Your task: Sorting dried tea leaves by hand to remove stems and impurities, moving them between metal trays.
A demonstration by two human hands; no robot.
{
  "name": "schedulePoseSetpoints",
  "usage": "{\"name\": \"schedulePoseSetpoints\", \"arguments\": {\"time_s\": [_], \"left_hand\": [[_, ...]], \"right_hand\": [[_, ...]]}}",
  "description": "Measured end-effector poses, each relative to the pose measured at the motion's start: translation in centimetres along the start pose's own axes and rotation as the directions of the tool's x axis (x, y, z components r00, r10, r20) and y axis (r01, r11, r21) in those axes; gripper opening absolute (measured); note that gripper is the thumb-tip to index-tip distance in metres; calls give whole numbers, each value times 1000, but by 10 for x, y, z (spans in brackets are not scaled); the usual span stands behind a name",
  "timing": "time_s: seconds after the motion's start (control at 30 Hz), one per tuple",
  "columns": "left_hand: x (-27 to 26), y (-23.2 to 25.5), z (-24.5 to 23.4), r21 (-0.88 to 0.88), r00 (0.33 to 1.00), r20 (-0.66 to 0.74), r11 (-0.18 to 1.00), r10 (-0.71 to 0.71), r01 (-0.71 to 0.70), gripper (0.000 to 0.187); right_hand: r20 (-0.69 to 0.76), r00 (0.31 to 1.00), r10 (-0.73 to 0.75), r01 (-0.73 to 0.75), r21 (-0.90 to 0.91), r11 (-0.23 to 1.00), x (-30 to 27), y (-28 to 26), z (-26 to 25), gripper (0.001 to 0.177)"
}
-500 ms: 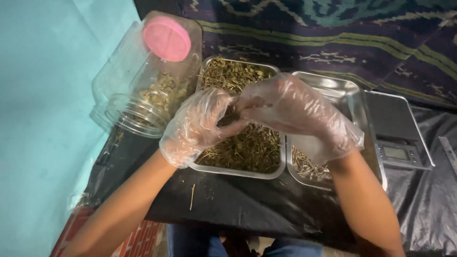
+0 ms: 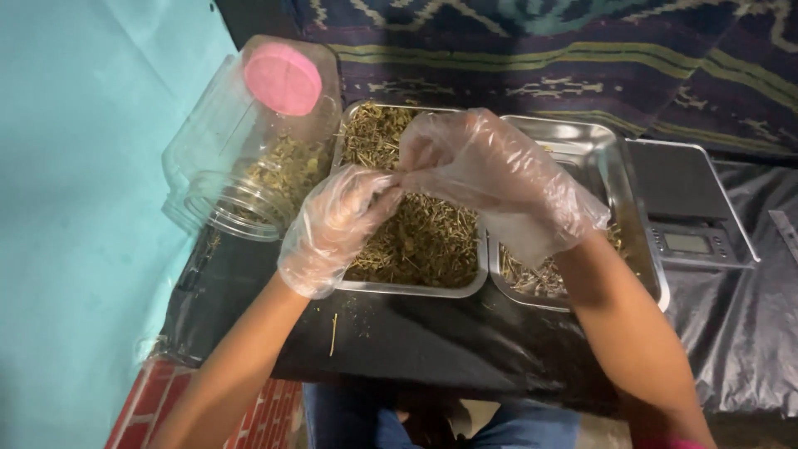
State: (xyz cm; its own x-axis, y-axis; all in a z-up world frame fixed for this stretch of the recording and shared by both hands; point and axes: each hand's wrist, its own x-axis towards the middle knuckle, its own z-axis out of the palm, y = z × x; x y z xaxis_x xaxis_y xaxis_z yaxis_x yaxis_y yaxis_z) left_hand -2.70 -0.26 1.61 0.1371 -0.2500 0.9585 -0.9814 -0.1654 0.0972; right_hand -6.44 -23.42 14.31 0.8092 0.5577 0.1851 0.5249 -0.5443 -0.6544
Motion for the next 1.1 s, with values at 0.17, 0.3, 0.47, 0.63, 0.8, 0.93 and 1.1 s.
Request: {"name": "schedulePoseSetpoints", "arguments": {"time_s": [0.17,0.3,0.47,0.63,0.8,0.93,1.1], "left_hand": [[5,60,-50,67,990,-22,988,-141,142,22],[-18,108,-97,454,897,-186,774,-402,441,14],[-49,81,-134,417,818,-245,705,-520,573,31],[-59,55,-125,524,746,-228,567,-625,635,28],[-75,48,-123,628,695,-304,411,-652,661,35],[-80,53,-131,668,747,-304,427,-591,609,31],[-93,48,-131,719,870,-183,542,-457,436,32]], "right_hand": [[-75,995,69,-78,-116,990,-17,-40,-24,11],[-197,961,-192,123,-318,940,-24,-28,-32,8],[-107,986,-127,91,-296,951,-24,-32,-30,16],[326,945,-24,67,-122,990,-12,-21,4,21],[143,840,524,-513,-107,852,-12,-67,26,23],[108,821,560,-558,-49,828,-7,-52,34,29],[218,887,406,-326,-328,887,-3,-45,36,21]]}}
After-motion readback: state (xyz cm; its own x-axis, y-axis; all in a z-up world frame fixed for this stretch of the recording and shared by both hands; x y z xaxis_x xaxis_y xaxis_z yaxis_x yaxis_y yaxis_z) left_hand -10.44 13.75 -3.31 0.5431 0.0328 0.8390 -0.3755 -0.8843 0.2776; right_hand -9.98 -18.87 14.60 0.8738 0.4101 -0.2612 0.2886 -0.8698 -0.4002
